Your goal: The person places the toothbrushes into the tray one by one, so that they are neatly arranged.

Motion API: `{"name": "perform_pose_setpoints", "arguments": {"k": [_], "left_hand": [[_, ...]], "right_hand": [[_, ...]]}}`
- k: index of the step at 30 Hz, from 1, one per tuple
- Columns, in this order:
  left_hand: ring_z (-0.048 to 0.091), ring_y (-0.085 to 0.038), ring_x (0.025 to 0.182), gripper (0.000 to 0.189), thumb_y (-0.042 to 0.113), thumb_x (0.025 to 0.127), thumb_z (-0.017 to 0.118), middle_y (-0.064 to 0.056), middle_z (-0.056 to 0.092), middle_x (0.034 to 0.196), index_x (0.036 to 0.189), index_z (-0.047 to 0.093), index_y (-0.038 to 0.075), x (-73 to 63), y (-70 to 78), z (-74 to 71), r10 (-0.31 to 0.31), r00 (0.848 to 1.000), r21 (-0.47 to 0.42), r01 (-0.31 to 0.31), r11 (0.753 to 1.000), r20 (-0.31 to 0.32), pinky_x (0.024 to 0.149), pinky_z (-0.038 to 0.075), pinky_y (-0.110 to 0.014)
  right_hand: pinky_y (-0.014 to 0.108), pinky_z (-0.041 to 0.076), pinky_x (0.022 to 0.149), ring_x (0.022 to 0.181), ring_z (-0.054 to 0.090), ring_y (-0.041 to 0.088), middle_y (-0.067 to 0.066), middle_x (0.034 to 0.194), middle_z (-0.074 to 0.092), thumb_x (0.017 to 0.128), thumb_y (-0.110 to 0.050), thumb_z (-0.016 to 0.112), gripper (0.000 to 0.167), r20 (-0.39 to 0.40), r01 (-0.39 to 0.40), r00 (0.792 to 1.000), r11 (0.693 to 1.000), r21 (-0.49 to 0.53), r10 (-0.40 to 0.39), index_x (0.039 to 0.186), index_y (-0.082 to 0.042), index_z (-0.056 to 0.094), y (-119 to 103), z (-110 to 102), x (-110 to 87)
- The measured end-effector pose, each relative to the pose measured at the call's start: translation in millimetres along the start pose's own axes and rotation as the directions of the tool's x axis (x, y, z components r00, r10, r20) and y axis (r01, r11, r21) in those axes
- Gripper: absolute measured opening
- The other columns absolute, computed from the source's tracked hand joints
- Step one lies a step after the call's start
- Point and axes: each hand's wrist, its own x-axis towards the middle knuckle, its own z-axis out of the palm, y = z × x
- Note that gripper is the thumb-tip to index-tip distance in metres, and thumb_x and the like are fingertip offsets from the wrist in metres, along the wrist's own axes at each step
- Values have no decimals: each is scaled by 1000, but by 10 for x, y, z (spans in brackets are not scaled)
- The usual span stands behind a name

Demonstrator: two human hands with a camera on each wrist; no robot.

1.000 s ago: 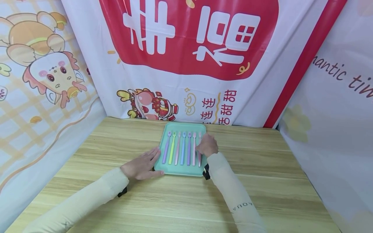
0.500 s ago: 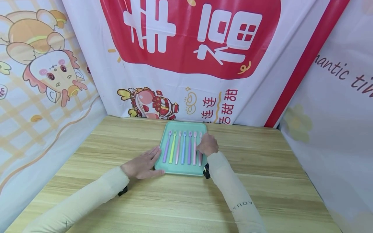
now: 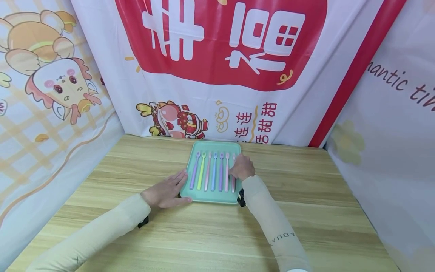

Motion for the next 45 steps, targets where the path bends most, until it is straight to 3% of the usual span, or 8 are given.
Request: {"name": "perform_pose_setpoints", "arguments": {"k": [10, 21, 27, 33, 37, 41, 43, 45], "left_hand": [[10, -34, 167, 103, 74, 102, 41, -20, 7, 178, 168, 14, -1, -7, 0, -19, 5, 1000, 0, -5, 1000, 0, 135, 22, -51], [10, -34, 167, 102, 74, 103, 41, -19, 7, 178, 168, 15, -1, -8, -12, -4, 9, 1000, 4, -9, 1000, 7, 134, 22, -52], [10, -35, 167, 102, 72, 103, 43, -20, 7, 178, 168, 14, -1, -33, -5, -29, 10, 1000, -3, -10, 1000, 10, 135, 21, -52], [9, -36, 167, 102, 71, 103, 45, -21, 7, 178, 167, 14, -3, -45, -1, -53, 11, 1000, -38, -11, 999, 14, 135, 20, -53], [7, -36, 167, 102, 71, 103, 45, -20, 5, 178, 167, 14, -2, -45, -9, -44, 12, 1000, -64, -11, 998, 18, 135, 17, -52], [7, -36, 167, 100, 67, 104, 46, -19, 4, 178, 168, 13, -2, -74, -38, -51, 14, 1000, -104, -13, 994, 10, 135, 17, -53], [9, -36, 167, 98, 65, 104, 48, -19, 5, 178, 168, 13, -2, -81, -64, -61, 18, 1000, -118, -19, 993, -4, 135, 17, -53], [10, -36, 166, 98, 63, 105, 49, -19, 7, 178, 168, 12, -1, -84, -96, -77, 22, 999, -113, -25, 993, -29, 135, 18, -53]], "right_hand": [[23, 51, 48, 62, 70, 20, 9, 72, 72, 88, -18, 84, 26, 18, 7, 1000, 1000, 20, -8, 99, -3, 66, 6, -38, -15], [31, 58, 63, 74, 68, 21, 9, 90, 70, 91, -19, 78, 19, 31, 23, 999, 999, 25, -24, 99, -7, 65, 56, -147, -131], [30, 55, 63, 70, 65, 20, 4, 78, 67, 94, -24, 76, 22, 39, 86, 996, 996, -31, -85, 84, -11, 62, 106, -275, -179], [22, 35, 46, 47, 34, 8, -8, 51, 37, 92, -22, 76, 49, 40, 157, 987, 985, -67, -155, 58, -17, 42, 267, -375, -146], [22, 26, 42, 46, 28, 7, -9, 51, 29, 96, -24, 73, 54, 39, 202, 979, 976, -77, -199, 56, -17, 38, 417, -430, -210], [27, 41, 50, 56, 43, 13, -1, 64, 48, 99, -27, 68, 36, 34, 211, 977, 970, -121, -208, 71, -8, 56, 550, -488, -294], [38, 58, 68, 74, 61, 23, 13, 87, 67, 99, -29, 65, 31, 21, 223, 975, 962, -157, -223, 96, 3, 68, 616, -509, -328], [53, 60, 95, 105, 68, 37, 27, 123, 69, 102, -32, 62, 49, 8, 246, 968, 949, -198, -250, 127, 10, 64, 681, -520, -354]]}}
